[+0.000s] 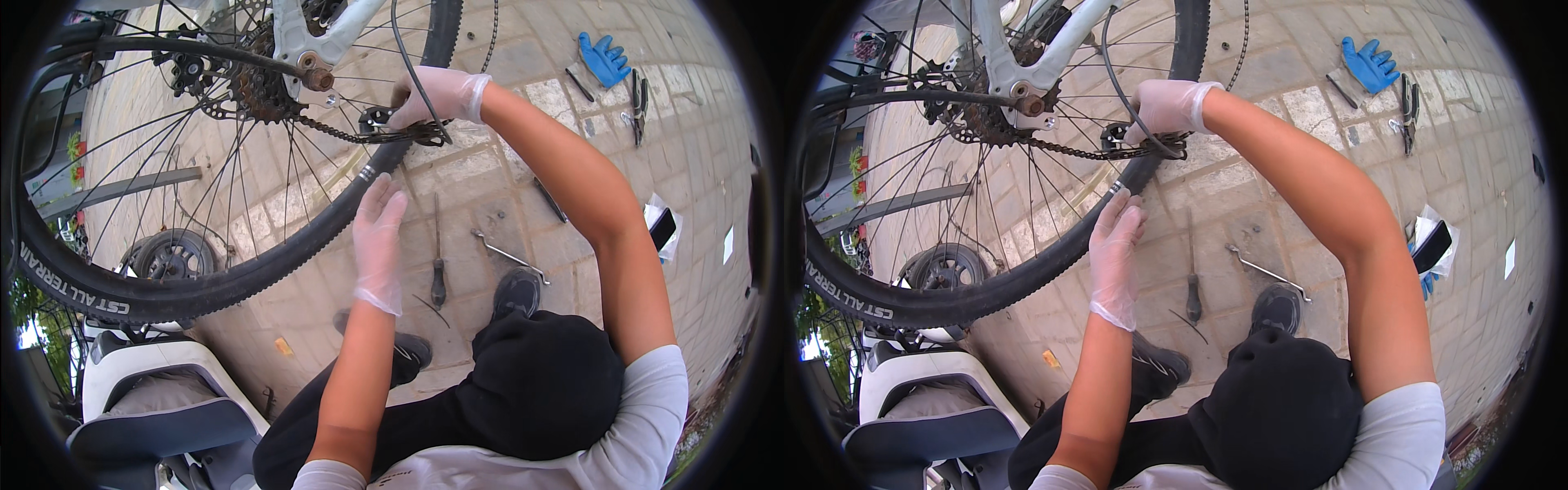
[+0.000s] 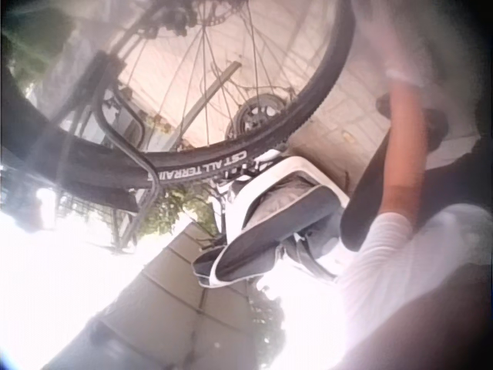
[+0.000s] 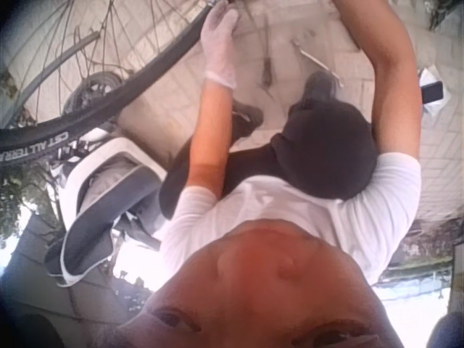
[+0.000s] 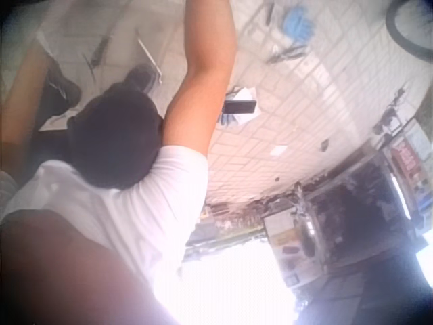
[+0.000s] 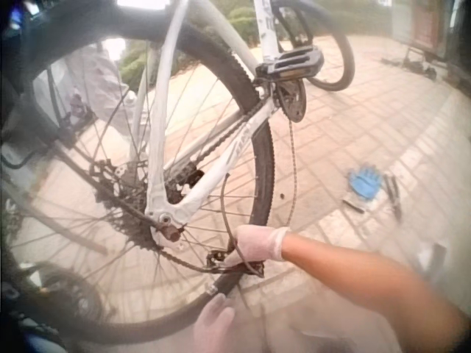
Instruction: The person uses a wrench to loosen the rear derailleur bolt, then uses pliers to remove the derailleur from the bicycle frame. They manipulate the derailleur and chain, then reattach the derailleur and tighten the bolt.
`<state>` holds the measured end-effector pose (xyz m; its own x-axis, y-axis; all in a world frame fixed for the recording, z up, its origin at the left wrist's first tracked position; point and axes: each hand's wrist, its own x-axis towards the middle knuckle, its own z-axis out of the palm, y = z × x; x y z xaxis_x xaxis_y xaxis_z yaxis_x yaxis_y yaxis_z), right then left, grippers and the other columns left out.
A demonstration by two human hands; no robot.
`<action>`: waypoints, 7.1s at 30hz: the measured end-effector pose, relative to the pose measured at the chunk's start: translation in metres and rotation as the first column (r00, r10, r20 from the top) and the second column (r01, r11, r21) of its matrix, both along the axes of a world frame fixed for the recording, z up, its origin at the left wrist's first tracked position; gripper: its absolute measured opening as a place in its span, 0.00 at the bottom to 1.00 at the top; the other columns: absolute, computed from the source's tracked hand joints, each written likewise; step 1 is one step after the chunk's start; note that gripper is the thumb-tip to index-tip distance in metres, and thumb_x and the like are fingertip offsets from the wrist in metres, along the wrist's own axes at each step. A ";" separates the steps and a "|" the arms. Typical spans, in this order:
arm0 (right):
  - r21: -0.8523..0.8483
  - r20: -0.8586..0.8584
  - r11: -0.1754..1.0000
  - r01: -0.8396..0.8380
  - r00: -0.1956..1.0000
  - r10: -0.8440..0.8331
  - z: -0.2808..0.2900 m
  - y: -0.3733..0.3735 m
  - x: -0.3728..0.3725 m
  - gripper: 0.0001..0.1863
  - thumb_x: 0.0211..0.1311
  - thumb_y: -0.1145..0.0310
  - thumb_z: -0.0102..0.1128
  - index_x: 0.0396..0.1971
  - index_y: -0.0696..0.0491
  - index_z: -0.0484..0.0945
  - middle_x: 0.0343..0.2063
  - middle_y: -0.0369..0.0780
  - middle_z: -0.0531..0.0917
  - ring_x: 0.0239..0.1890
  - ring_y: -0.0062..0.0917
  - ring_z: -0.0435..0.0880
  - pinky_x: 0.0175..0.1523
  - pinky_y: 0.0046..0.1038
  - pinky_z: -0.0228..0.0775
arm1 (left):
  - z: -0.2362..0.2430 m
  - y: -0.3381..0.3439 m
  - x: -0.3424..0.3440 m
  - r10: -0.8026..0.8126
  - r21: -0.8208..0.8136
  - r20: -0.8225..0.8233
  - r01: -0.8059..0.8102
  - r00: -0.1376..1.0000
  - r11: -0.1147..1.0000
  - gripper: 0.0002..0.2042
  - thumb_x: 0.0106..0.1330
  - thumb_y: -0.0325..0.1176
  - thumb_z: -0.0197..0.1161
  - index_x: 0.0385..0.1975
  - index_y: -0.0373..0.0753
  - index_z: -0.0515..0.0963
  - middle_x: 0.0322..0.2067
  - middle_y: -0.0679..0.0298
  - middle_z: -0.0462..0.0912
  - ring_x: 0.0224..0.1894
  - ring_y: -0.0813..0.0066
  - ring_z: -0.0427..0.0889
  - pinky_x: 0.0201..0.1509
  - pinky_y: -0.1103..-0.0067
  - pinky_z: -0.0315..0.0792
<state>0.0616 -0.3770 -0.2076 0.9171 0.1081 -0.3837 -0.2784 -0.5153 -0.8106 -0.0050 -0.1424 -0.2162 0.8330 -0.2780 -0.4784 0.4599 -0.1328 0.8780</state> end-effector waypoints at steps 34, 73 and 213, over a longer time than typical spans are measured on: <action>0.214 0.228 0.915 0.343 0.893 -0.389 0.000 -0.031 -0.047 0.29 0.59 0.51 0.62 0.46 0.64 0.79 0.41 0.53 0.84 0.45 0.41 0.83 0.52 0.33 0.73 | 0.046 -0.001 0.042 0.110 0.020 0.301 -0.121 0.947 0.992 0.27 0.63 0.33 0.63 0.61 0.31 0.67 0.55 0.60 0.75 0.52 0.75 0.75 0.57 0.78 0.67; 0.074 -0.060 0.834 0.547 0.837 -0.544 -0.062 0.027 -0.139 0.27 0.54 0.59 0.64 0.48 0.65 0.78 0.40 0.49 0.85 0.44 0.33 0.85 0.52 0.29 0.74 | 0.007 0.026 0.021 0.001 -0.107 0.030 0.002 1.000 0.994 0.21 0.65 0.31 0.62 0.57 0.29 0.71 0.47 0.63 0.79 0.41 0.80 0.77 0.47 0.84 0.69; 0.882 0.001 0.471 0.010 1.000 -0.024 0.088 0.019 -0.208 0.18 0.52 0.65 0.68 0.40 0.60 0.82 0.34 0.39 0.81 0.35 0.22 0.79 0.44 0.24 0.71 | 0.042 0.036 -0.049 0.005 -0.255 -0.475 -0.144 0.880 0.956 0.33 0.63 0.59 0.58 0.61 0.42 0.67 0.55 0.58 0.75 0.55 0.62 0.76 0.63 0.63 0.69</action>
